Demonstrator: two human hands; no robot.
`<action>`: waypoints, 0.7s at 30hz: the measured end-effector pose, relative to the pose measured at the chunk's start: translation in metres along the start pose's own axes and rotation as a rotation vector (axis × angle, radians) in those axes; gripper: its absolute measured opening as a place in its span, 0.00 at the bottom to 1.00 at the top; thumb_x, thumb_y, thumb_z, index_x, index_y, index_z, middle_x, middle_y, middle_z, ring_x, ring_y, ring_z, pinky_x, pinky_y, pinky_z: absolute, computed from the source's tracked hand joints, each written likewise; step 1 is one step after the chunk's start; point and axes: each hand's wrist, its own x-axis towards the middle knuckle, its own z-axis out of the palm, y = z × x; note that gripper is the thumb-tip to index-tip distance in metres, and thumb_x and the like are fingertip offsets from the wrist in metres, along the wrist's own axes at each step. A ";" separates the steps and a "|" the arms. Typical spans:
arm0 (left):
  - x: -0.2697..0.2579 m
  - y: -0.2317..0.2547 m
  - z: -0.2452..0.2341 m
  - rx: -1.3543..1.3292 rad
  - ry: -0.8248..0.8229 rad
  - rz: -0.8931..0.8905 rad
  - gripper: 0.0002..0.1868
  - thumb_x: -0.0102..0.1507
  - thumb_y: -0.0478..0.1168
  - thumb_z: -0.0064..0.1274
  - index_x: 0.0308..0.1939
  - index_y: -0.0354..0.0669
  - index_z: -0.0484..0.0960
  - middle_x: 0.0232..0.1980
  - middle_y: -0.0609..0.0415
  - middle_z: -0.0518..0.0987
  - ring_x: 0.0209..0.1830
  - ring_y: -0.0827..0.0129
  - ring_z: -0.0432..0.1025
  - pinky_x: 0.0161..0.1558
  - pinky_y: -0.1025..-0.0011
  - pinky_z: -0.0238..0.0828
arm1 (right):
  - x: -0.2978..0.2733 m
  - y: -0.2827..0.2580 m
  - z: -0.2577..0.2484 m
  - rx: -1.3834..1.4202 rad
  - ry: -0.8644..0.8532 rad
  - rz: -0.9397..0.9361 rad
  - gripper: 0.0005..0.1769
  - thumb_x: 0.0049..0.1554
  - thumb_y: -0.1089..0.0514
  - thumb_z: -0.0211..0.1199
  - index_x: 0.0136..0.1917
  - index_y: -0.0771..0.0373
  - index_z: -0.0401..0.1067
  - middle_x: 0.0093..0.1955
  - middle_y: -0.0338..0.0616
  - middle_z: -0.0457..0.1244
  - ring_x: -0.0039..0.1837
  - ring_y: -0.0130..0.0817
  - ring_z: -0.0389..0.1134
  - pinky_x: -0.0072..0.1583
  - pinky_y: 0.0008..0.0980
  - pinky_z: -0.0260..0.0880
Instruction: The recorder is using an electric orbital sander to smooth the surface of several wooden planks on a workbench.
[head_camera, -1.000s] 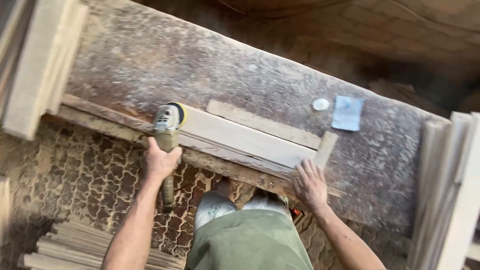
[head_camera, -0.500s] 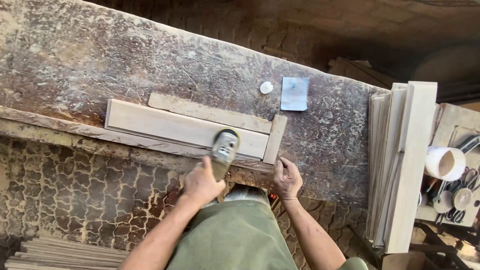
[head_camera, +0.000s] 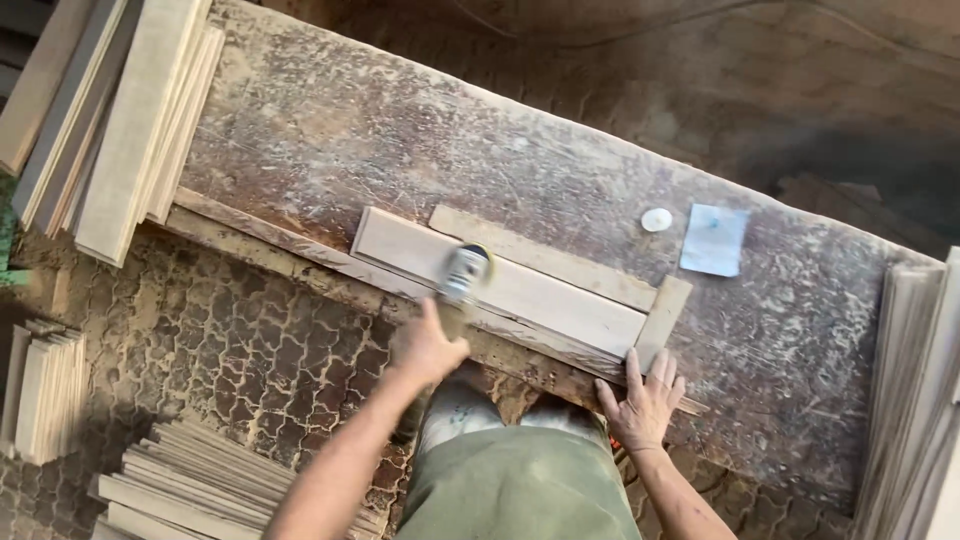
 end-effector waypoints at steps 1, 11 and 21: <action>0.003 -0.009 -0.021 -0.003 0.000 -0.001 0.41 0.59 0.44 0.58 0.70 0.40 0.51 0.49 0.45 0.74 0.38 0.61 0.75 0.38 0.67 0.81 | 0.001 0.000 0.003 -0.002 -0.001 -0.002 0.49 0.53 0.30 0.56 0.80 0.55 0.57 0.84 0.72 0.41 0.83 0.67 0.41 0.79 0.65 0.33; 0.058 -0.088 -0.014 -0.275 0.357 -0.117 0.53 0.46 0.52 0.58 0.72 0.37 0.57 0.56 0.28 0.78 0.58 0.37 0.74 0.58 0.44 0.69 | 0.001 0.008 0.009 -0.096 0.059 0.017 0.43 0.50 0.27 0.65 0.72 0.47 0.70 0.78 0.69 0.53 0.82 0.63 0.51 0.76 0.66 0.44; -0.010 0.043 0.104 0.217 0.004 0.177 0.45 0.55 0.54 0.57 0.69 0.34 0.59 0.51 0.28 0.81 0.54 0.35 0.78 0.52 0.43 0.75 | 0.001 0.042 0.011 0.164 0.110 0.002 0.52 0.48 0.33 0.71 0.78 0.55 0.60 0.79 0.54 0.54 0.80 0.53 0.53 0.76 0.57 0.50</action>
